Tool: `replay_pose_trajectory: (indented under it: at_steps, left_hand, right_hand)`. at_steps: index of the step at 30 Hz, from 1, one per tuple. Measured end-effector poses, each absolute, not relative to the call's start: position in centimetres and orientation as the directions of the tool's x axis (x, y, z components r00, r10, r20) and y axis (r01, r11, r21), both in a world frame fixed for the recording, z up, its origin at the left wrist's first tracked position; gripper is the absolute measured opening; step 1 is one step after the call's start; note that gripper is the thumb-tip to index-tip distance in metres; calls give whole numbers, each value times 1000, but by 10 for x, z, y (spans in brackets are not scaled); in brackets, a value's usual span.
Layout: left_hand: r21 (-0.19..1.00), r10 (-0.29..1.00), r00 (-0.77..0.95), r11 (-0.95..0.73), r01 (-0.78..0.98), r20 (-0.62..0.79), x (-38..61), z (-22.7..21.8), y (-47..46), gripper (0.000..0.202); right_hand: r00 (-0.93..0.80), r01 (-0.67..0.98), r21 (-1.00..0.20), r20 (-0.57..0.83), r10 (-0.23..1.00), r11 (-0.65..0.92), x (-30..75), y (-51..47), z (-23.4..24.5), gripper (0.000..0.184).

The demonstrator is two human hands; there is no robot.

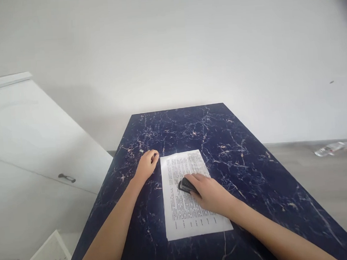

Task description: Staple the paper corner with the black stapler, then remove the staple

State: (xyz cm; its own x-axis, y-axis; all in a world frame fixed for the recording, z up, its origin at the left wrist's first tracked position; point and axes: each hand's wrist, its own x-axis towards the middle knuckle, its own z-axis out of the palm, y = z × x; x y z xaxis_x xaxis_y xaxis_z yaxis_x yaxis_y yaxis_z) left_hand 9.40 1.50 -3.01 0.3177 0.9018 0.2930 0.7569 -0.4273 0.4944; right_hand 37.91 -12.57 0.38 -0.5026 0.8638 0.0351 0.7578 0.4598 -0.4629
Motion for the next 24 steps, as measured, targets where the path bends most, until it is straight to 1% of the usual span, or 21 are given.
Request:
replay_pose_trajectory:
  at_steps: [2,4,5,7,12,17,21,24]
  left_hand:
    - [430,857,436,-515,742,274,102,-30,11,32]
    - [351,826,516,-564,748,227,109,-31,9,36]
    - [320,818,537,-575,753,206,111,-31,8,37]
    - [296,817,545,-576,762,188,113,-32,8,39]
    - [323,827,529,-562,761,192,111,-35,10,38]
    - [399,829,507,-558,728,236,111,-36,12,36]
    - [477,833,498,-548,686,241,111,-35,12,35]
    - [500,836,491,-543,674,246,111,-35,11,33]
  right_hand:
    - [-504,763,-443,48,863,470,377,-126,5,37]
    - [-492,774,-434,46,869,461,377,-126,7,32]
    - [-482,780,-433,43,875,451,377,-126,8,28]
    - [-463,792,-429,44,886,435,377,-125,8,23]
    - [-440,808,-403,70,895,429,374,-126,2,23]
    - [-425,819,-392,77,902,419,372,-128,-1,23]
    - [-429,812,-403,77,900,422,373,-128,0,20]
    - [-435,806,-410,81,897,428,374,-127,1,20]
